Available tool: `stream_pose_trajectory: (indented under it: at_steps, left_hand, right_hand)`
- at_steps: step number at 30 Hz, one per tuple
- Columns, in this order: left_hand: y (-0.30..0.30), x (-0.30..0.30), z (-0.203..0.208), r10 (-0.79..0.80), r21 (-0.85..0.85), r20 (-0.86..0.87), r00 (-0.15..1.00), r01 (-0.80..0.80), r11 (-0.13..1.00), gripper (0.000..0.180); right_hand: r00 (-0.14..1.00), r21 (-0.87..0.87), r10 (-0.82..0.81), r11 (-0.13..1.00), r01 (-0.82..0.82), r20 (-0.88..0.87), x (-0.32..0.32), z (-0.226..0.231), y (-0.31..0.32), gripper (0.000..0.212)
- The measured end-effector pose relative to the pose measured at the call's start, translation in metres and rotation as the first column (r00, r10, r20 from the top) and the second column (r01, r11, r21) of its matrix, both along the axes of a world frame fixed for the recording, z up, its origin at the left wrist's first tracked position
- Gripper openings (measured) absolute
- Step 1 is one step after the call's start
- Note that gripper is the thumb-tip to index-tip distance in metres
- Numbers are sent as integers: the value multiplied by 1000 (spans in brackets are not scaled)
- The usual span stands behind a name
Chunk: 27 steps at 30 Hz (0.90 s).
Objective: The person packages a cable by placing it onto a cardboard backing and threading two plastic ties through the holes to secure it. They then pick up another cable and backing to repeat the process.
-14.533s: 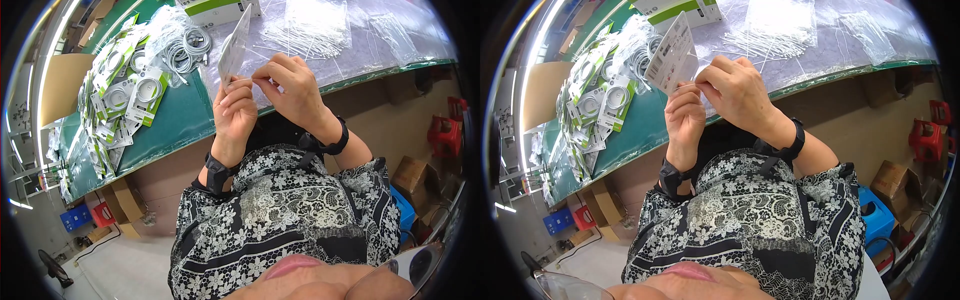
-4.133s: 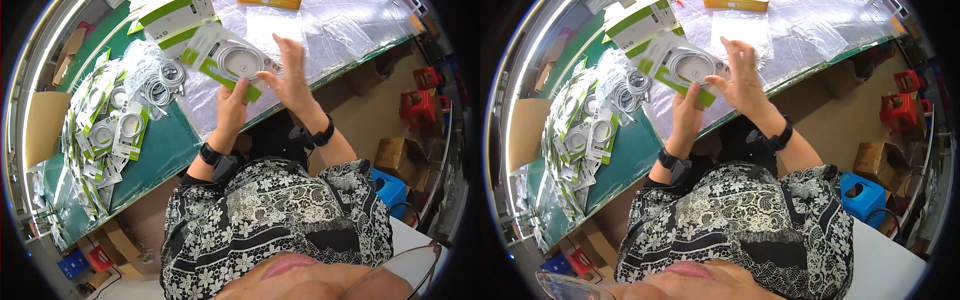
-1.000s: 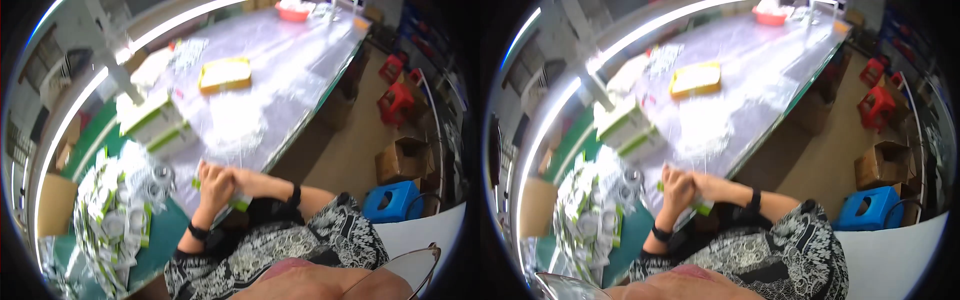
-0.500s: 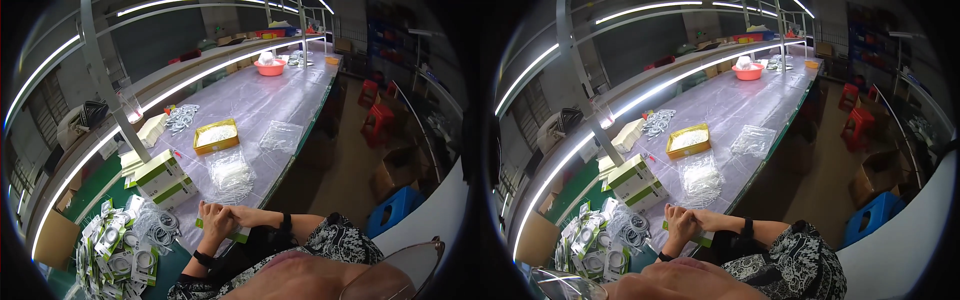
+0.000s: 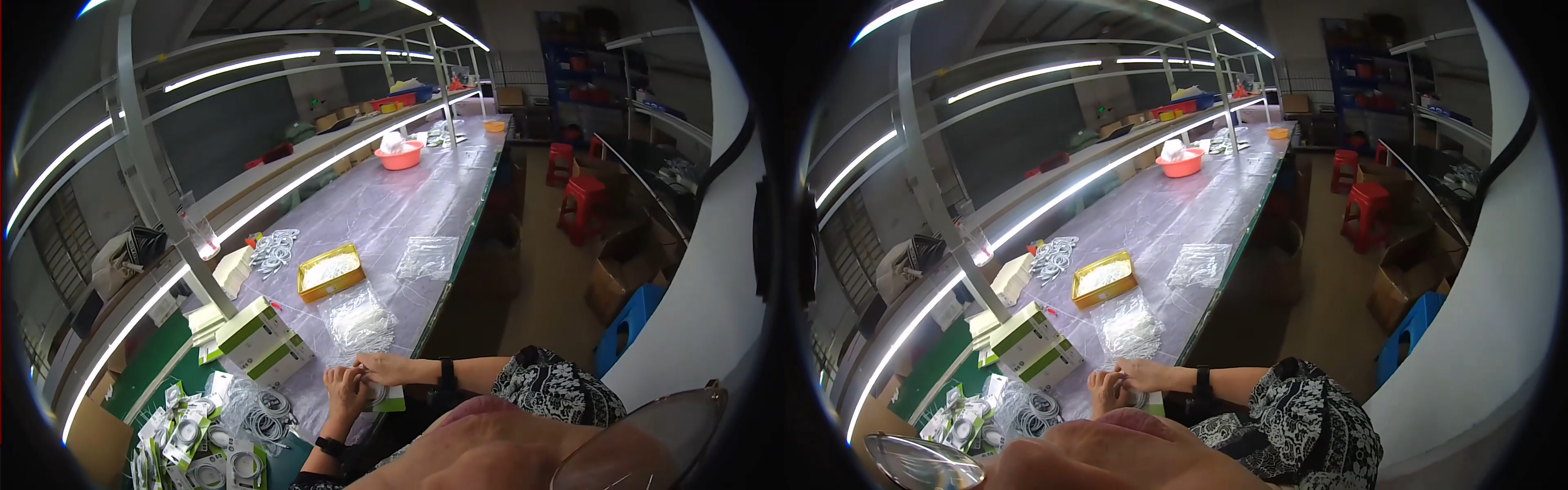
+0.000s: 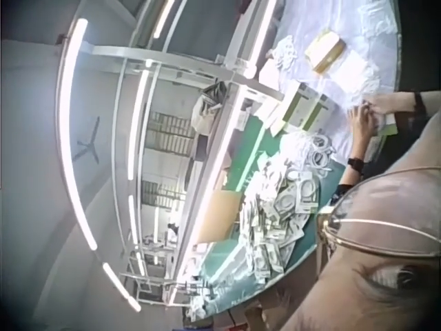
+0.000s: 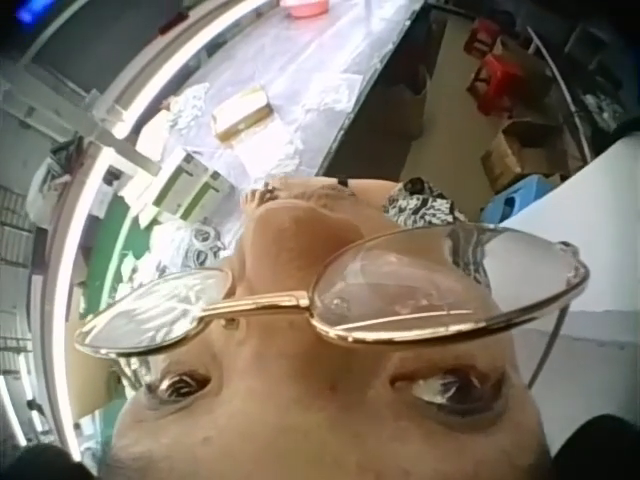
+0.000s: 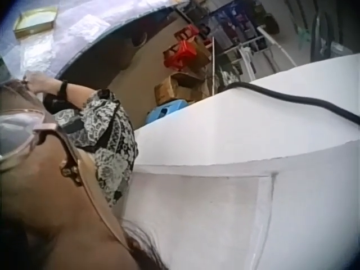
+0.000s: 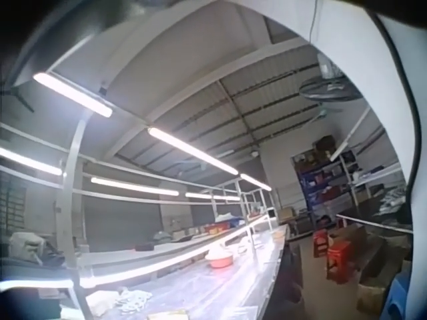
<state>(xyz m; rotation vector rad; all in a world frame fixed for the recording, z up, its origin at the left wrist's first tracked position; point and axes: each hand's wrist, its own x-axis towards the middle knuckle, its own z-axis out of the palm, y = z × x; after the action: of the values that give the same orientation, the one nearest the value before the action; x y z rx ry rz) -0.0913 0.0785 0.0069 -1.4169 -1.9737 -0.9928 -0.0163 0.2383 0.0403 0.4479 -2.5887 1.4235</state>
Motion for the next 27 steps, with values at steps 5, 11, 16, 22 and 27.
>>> stream_pose_trajectory:
  at_steps: [5,11,16,22,27]
  left_hand:
    - [4,-6,-24,66,69,81,994,-72,995,20]
    - [-6,-7,-34,113,58,121,986,-120,991,18]
    - [-3,-17,-61,110,-21,349,931,-110,994,15]
    - [-4,-22,-65,86,-29,341,936,-81,996,14]
    - [-1,-20,-58,112,-49,367,923,-101,994,14]
  right_hand:
    - [894,518,-8,812,267,-448,-6,-13,1,28]
    - [920,628,-74,709,319,-384,-11,-29,-13,24]
    - [978,588,-103,786,191,-180,-27,-61,-9,19]
    - [931,570,-98,767,297,-353,-40,-82,-14,19]
    - [934,565,-200,752,339,-295,-42,-79,-21,22]
